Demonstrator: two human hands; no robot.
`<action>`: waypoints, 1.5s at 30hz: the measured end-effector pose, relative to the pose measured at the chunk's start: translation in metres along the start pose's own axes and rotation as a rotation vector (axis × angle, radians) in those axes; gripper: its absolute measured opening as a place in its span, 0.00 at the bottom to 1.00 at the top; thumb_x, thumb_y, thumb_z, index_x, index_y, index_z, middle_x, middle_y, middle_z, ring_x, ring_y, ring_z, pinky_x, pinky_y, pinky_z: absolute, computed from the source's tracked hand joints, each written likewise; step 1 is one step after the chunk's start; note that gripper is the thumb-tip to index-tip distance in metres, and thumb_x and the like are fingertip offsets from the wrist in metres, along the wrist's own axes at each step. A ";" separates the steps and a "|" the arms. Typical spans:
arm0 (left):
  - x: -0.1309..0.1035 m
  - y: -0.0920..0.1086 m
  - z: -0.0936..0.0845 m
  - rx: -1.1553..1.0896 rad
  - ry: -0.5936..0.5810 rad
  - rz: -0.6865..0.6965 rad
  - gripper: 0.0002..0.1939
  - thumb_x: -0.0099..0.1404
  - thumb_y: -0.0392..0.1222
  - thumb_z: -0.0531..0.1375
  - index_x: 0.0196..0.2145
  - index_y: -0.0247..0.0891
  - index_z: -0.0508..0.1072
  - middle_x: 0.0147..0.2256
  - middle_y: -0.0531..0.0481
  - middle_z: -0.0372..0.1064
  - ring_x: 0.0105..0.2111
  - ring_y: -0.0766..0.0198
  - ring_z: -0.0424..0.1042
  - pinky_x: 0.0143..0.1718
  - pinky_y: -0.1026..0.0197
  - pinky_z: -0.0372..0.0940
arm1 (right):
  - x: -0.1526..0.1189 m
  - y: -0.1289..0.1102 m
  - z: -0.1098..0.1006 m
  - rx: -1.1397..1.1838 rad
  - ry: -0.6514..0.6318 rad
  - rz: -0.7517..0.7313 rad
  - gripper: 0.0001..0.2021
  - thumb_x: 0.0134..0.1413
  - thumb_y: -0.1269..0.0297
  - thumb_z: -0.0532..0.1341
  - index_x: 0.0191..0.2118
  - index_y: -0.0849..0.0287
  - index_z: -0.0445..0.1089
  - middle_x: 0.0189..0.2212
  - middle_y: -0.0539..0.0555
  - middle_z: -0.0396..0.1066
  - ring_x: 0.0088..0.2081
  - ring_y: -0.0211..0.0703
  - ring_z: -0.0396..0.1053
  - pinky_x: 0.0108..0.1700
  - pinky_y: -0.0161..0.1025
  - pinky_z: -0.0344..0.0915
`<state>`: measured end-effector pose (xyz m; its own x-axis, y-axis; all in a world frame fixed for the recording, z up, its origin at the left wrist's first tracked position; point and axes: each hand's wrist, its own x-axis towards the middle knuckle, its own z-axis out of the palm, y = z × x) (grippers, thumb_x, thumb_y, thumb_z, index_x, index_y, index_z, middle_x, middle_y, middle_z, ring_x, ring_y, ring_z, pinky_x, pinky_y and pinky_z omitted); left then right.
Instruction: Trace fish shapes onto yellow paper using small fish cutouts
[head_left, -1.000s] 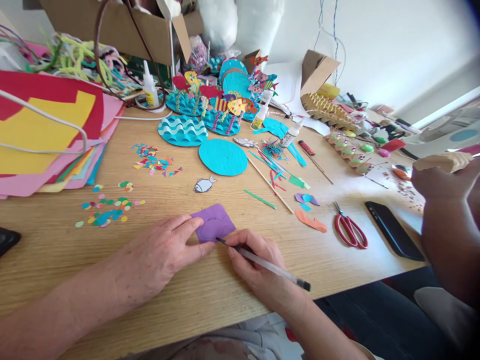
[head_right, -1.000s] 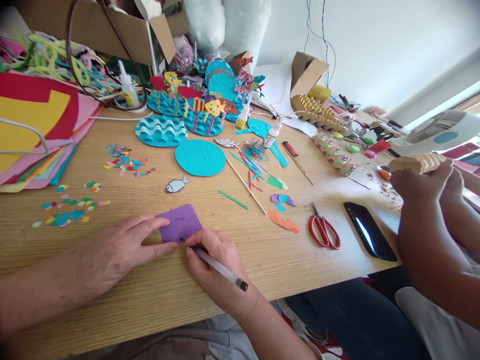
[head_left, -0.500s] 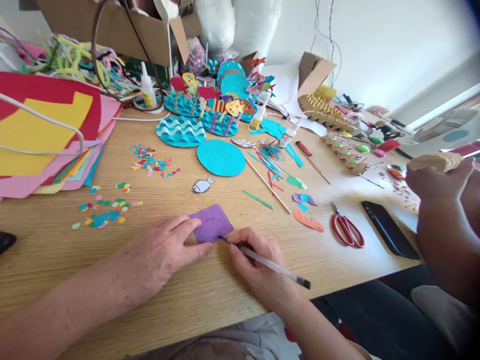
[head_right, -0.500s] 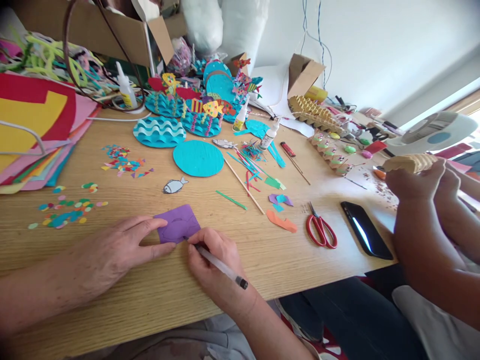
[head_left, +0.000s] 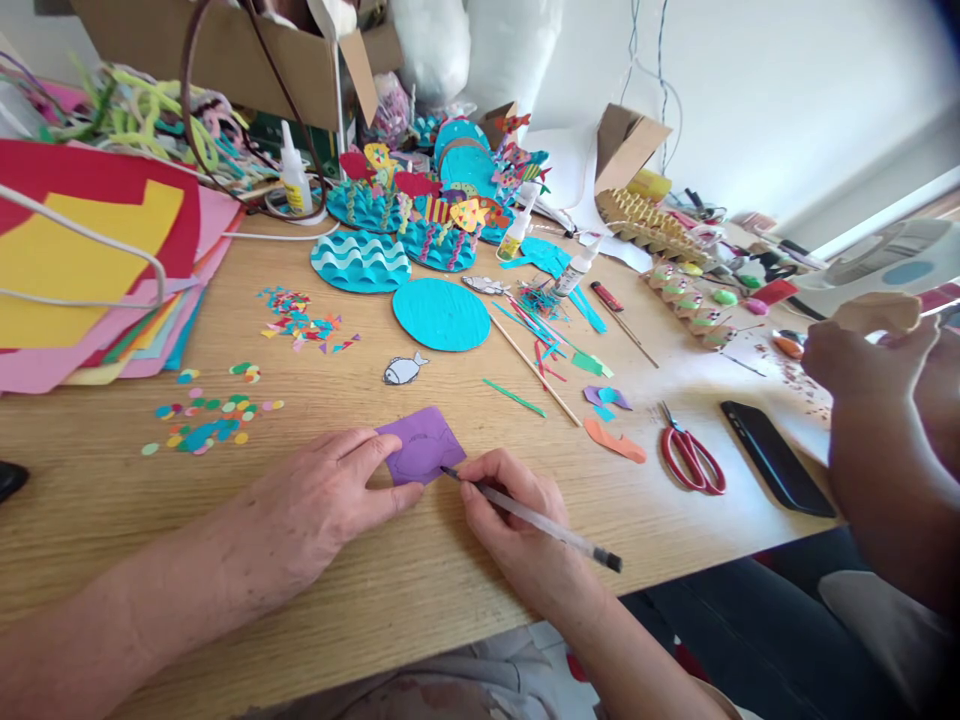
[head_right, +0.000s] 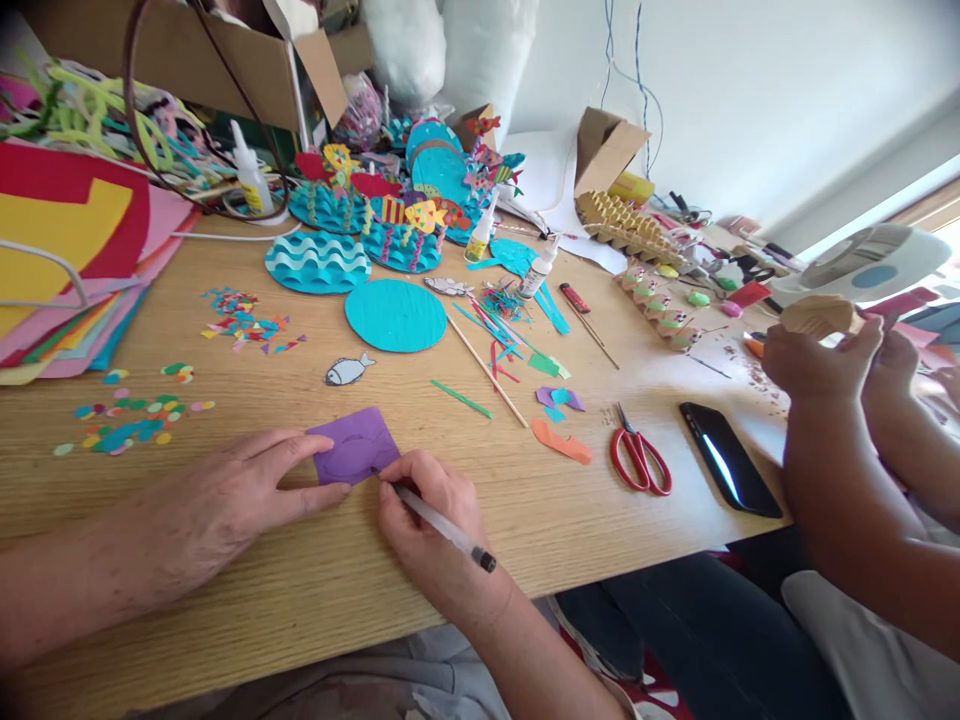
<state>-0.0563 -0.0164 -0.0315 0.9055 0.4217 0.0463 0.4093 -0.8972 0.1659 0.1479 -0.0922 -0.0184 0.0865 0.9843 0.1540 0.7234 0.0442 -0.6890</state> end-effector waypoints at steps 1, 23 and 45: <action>0.000 0.000 0.000 -0.001 0.000 -0.002 0.25 0.62 0.30 0.43 0.52 0.50 0.64 0.47 0.47 0.58 0.49 0.54 0.58 0.47 0.53 0.58 | 0.000 0.000 0.000 0.002 -0.002 0.002 0.04 0.47 0.71 0.55 0.28 0.58 0.66 0.20 0.47 0.68 0.21 0.33 0.62 0.24 0.30 0.57; -0.002 -0.003 0.006 -0.022 0.034 0.029 0.22 0.66 0.33 0.45 0.54 0.50 0.60 0.48 0.47 0.58 0.50 0.52 0.57 0.47 0.50 0.57 | 0.000 -0.001 0.001 0.039 -0.099 -0.044 0.04 0.49 0.70 0.55 0.30 0.58 0.67 0.22 0.48 0.70 0.21 0.33 0.63 0.24 0.30 0.58; 0.000 -0.003 0.004 -0.015 0.003 0.026 0.22 0.65 0.33 0.45 0.54 0.50 0.60 0.47 0.47 0.57 0.49 0.53 0.57 0.47 0.51 0.57 | 0.000 0.002 0.002 0.037 -0.093 -0.050 0.04 0.49 0.70 0.55 0.30 0.59 0.67 0.22 0.48 0.69 0.22 0.33 0.62 0.26 0.30 0.57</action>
<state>-0.0572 -0.0147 -0.0359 0.9155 0.3986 0.0541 0.3838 -0.9058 0.1795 0.1479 -0.0921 -0.0206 -0.0145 0.9922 0.1235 0.6995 0.0983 -0.7079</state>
